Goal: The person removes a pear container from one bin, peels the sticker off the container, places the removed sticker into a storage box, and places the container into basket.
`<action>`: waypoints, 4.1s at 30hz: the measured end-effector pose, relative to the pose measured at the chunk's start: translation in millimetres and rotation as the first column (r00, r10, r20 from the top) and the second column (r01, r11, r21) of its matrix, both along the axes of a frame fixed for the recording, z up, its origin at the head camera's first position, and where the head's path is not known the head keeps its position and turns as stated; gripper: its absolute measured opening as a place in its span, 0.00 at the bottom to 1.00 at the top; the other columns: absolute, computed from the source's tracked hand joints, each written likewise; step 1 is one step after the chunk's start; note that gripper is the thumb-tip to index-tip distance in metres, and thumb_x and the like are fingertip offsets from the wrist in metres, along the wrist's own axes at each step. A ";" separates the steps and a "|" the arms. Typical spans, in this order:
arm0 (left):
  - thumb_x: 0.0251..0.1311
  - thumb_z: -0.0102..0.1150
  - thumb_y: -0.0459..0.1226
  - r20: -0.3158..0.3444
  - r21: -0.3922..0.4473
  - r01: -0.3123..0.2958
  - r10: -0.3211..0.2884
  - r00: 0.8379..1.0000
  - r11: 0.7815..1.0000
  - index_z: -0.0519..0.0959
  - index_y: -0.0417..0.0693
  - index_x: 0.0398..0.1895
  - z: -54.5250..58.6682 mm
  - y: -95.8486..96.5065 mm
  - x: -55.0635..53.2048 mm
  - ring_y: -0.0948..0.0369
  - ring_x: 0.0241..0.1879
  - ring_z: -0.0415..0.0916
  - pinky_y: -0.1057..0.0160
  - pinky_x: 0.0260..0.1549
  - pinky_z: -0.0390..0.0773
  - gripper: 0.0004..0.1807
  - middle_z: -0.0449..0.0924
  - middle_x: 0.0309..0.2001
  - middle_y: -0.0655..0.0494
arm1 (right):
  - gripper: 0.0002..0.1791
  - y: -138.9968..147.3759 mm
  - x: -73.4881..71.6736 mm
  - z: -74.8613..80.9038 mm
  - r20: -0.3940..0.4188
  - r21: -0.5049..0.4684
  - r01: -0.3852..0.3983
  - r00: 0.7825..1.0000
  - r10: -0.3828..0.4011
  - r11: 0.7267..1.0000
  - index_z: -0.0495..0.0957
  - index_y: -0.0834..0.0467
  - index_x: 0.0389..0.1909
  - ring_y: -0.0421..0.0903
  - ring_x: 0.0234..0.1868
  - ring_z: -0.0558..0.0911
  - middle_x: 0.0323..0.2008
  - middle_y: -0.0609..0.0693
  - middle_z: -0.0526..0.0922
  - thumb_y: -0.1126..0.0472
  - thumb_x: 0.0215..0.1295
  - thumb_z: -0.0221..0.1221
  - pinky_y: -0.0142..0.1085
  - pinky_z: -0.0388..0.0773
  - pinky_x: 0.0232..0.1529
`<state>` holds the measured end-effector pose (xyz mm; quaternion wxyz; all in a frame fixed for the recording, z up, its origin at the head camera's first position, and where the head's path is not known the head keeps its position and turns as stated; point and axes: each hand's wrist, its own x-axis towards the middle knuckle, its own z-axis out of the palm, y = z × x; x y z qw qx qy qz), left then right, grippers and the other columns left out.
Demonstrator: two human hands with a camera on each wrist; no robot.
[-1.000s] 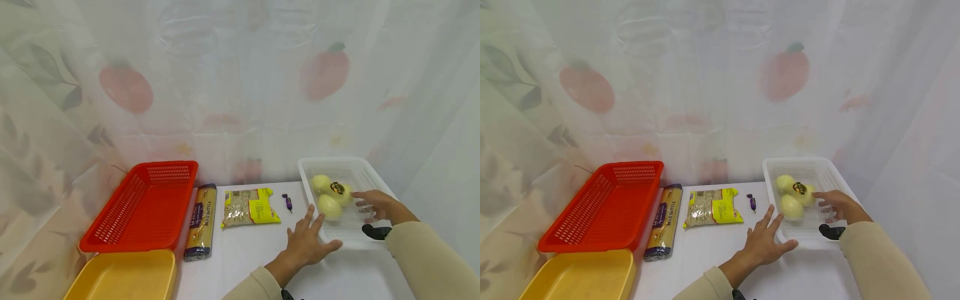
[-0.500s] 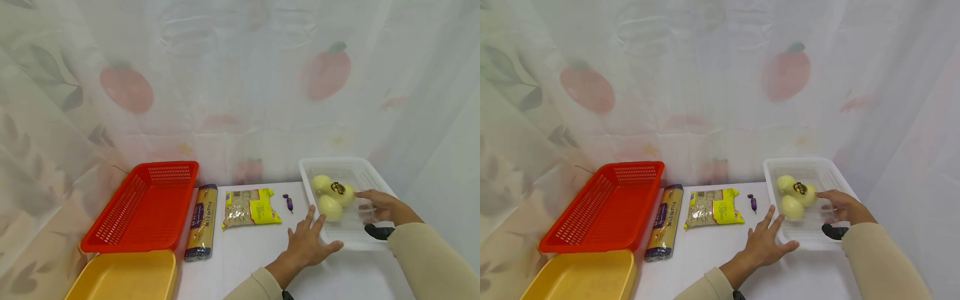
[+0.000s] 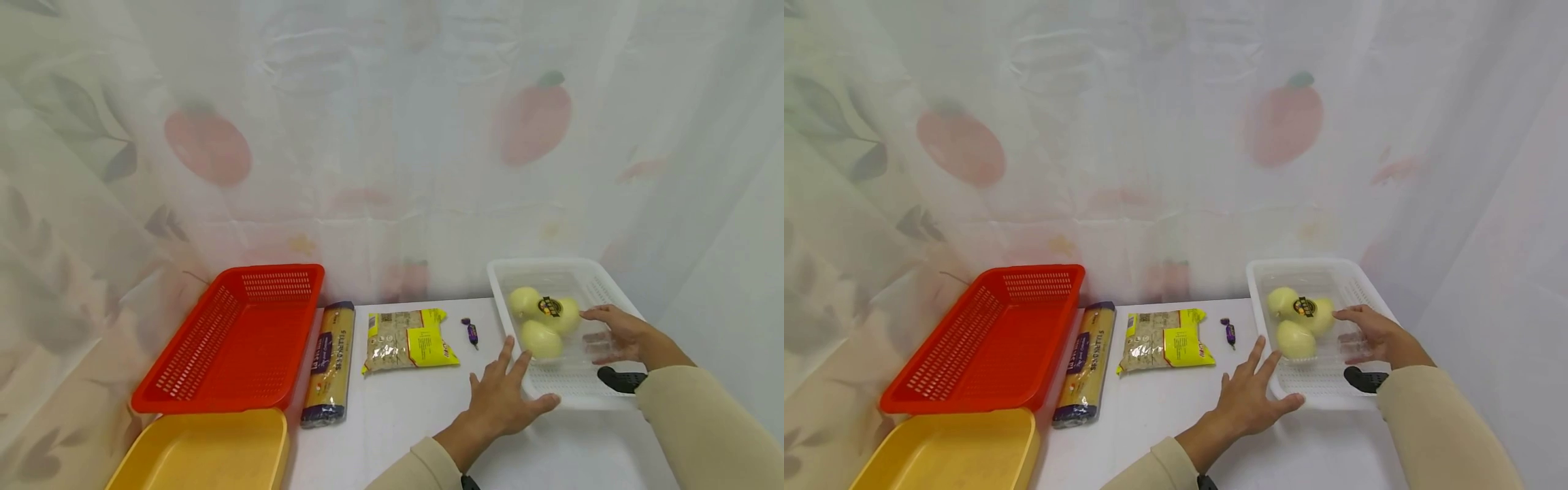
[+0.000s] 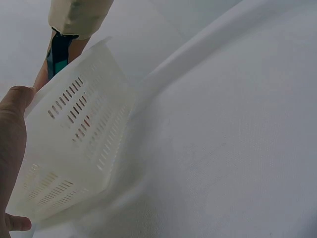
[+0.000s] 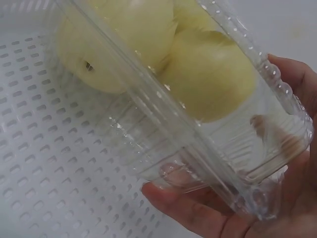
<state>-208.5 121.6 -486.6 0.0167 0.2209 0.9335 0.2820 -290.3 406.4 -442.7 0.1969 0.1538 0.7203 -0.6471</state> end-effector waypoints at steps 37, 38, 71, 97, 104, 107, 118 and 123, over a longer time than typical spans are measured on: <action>0.54 0.43 0.73 -0.012 -0.013 0.007 -0.007 1.000 1.000 0.55 0.72 0.74 1.5 -0.1 1.4 0.56 0.61 0.64 0.50 0.46 0.71 0.45 0.33 0.76 0.68 | 0.15 5.2 44.5 52.7 -0.086 -0.118 0.034 0.995 -0.044 0.992 0.61 0.49 0.49 0.56 0.41 0.82 0.41 0.58 0.75 0.48 0.70 0.54 0.62 0.74 0.44; 0.54 0.44 0.73 -0.012 -0.012 0.009 -0.009 1.000 1.000 0.55 0.72 0.74 1.6 -0.2 1.2 0.56 0.62 0.64 0.50 0.46 0.71 0.44 0.33 0.76 0.68 | 0.15 4.1 46.6 54.6 -0.083 -0.123 0.037 0.995 -0.048 0.992 0.62 0.48 0.49 0.55 0.41 0.82 0.41 0.58 0.75 0.48 0.70 0.54 0.63 0.73 0.44; 0.51 0.57 0.34 0.353 0.666 -0.134 -0.152 0.923 0.734 0.65 0.51 0.69 69.1 -43.1 -15.7 0.49 0.56 0.70 0.46 0.49 0.74 0.36 0.68 0.63 0.50 | 0.09 -36.3 95.2 95.4 -0.211 -0.092 -0.125 0.972 0.103 0.988 0.66 0.48 0.47 0.61 0.46 0.81 0.50 0.59 0.70 0.49 0.74 0.48 0.64 0.74 0.42; 0.50 0.70 0.44 0.590 0.722 -0.398 -0.202 0.782 0.566 0.63 0.59 0.69 121.3 -85.8 3.0 0.44 0.37 0.80 0.47 0.20 0.81 0.41 0.69 0.53 0.47 | 0.11 -96.5 115.8 101.2 -0.233 -0.075 -0.232 0.950 0.209 0.970 0.58 0.53 0.42 0.65 0.45 0.80 0.46 0.65 0.74 0.52 0.74 0.49 0.57 0.78 0.40; 0.50 0.68 0.43 0.596 0.697 -0.399 -0.171 0.785 0.596 0.61 0.58 0.71 122.4 -107.9 8.9 0.44 0.42 0.79 0.49 0.21 0.81 0.43 0.70 0.53 0.47 | 0.13 -114.4 119.6 98.7 -0.210 -0.042 -0.277 0.942 0.262 0.960 0.58 0.57 0.40 0.63 0.43 0.81 0.45 0.64 0.77 0.54 0.72 0.51 0.52 0.81 0.34; 0.49 0.68 0.43 0.601 0.686 -0.405 -0.157 0.784 0.605 0.60 0.59 0.72 122.0 -116.5 11.9 0.44 0.41 0.78 0.49 0.21 0.81 0.44 0.70 0.52 0.47 | 0.14 -121.5 121.9 97.7 -0.209 -0.022 -0.289 0.938 0.278 0.957 0.58 0.58 0.39 0.63 0.42 0.81 0.44 0.63 0.77 0.53 0.72 0.51 0.49 0.81 0.31; 0.50 0.66 0.42 0.596 0.666 -0.387 -0.144 0.790 0.638 0.58 0.57 0.73 117.8 -146.0 22.2 0.46 0.42 0.76 0.51 0.21 0.81 0.45 0.69 0.50 0.45 | 0.13 -145.2 128.7 86.6 -0.233 -0.062 -0.336 0.920 0.314 0.940 0.57 0.59 0.38 0.63 0.41 0.82 0.47 0.66 0.76 0.56 0.72 0.50 0.51 0.81 0.31; 0.52 0.65 0.41 0.600 0.675 -0.395 -0.152 0.785 0.624 0.58 0.57 0.73 111.5 -155.3 26.8 0.46 0.40 0.77 0.49 0.23 0.81 0.44 0.70 0.48 0.44 | 0.14 -156.4 130.5 80.0 -0.240 -0.070 -0.341 0.918 0.316 0.937 0.56 0.60 0.38 0.63 0.39 0.82 0.46 0.66 0.75 0.56 0.72 0.50 0.49 0.82 0.29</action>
